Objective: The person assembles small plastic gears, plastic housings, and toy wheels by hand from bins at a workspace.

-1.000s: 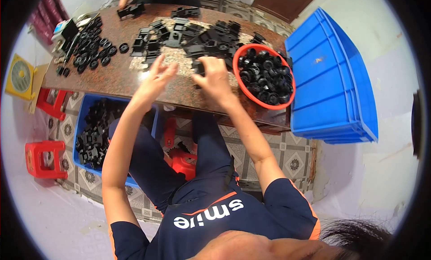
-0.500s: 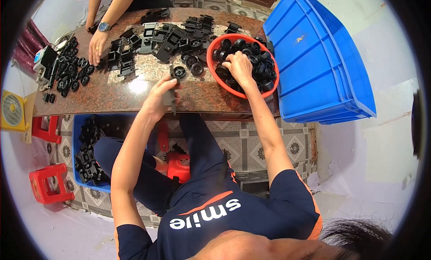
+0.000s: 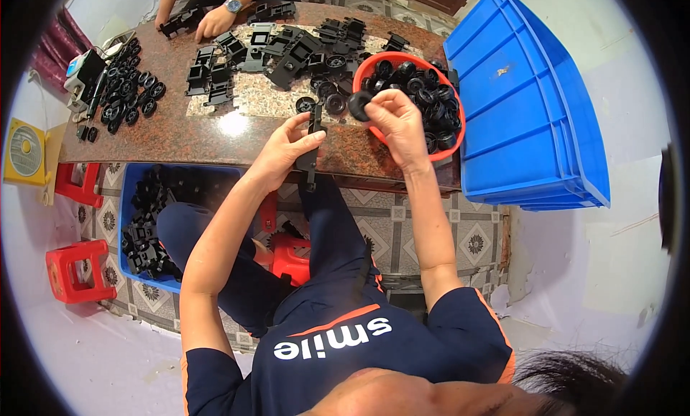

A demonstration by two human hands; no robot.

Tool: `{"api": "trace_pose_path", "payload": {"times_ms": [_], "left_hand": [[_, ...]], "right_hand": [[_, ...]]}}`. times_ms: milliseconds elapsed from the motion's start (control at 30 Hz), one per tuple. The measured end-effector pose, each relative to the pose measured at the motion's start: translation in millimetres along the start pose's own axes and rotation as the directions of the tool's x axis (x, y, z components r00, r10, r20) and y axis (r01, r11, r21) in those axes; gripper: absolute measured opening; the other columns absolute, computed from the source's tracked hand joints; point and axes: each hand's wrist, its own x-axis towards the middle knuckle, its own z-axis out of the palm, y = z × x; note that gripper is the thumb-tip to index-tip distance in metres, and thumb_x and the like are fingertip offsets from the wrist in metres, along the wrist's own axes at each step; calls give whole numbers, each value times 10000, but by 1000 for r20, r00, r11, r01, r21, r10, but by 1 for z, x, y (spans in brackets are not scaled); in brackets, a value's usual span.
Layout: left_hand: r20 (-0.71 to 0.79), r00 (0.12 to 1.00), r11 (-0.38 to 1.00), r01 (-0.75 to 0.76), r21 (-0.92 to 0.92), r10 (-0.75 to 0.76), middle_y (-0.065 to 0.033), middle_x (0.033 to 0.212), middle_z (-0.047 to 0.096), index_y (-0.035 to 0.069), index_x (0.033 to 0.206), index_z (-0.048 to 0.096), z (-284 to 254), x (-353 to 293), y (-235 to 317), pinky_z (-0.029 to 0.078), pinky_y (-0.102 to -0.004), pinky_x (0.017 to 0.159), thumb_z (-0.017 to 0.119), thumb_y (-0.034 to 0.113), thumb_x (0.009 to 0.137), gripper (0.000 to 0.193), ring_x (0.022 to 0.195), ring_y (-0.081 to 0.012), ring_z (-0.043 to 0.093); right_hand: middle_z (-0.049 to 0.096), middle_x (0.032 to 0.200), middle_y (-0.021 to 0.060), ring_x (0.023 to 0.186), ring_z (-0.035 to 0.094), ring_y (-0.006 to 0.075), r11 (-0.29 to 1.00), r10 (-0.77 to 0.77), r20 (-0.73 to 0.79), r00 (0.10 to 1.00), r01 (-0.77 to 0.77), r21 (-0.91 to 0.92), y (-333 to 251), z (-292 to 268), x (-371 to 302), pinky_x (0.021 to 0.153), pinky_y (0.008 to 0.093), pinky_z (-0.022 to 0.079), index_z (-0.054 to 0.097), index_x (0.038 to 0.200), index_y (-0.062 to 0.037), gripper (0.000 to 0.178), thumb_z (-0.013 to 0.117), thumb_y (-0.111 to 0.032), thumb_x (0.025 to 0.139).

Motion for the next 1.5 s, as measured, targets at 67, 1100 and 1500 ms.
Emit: {"api": "trace_pose_path", "payload": {"times_ms": [67,1100,1500], "left_hand": [[-11,1000,1000,-8,12,8,-103,1095,609,49,1431,359,0,-1,-1,545,-320,728,741,234,865,708,875,-182,638],[94,939,923,-342,177,330,-99,1199,552,21,1413,364,27,-16,-19,450,-310,955,660,189,899,616,1101,-164,554],[-343,939,965,-114,-236,27,-58,942,620,89,1089,571,-19,17,-8,500,-342,656,622,532,867,498,803,-196,629]], "right_hand": [[666,966,64,876,624,109,1000,15,42,999,-14,-17,0,25,-8,778,257,518,573,1057,-35,267,723,-21,837],[595,1128,67,940,619,113,977,207,228,952,-187,-106,21,36,-22,805,265,520,511,1305,-45,567,673,-118,766],[705,870,172,809,681,384,14,20,72,997,72,-997,33,-46,48,691,484,531,705,972,-124,420,592,-513,860]]}}
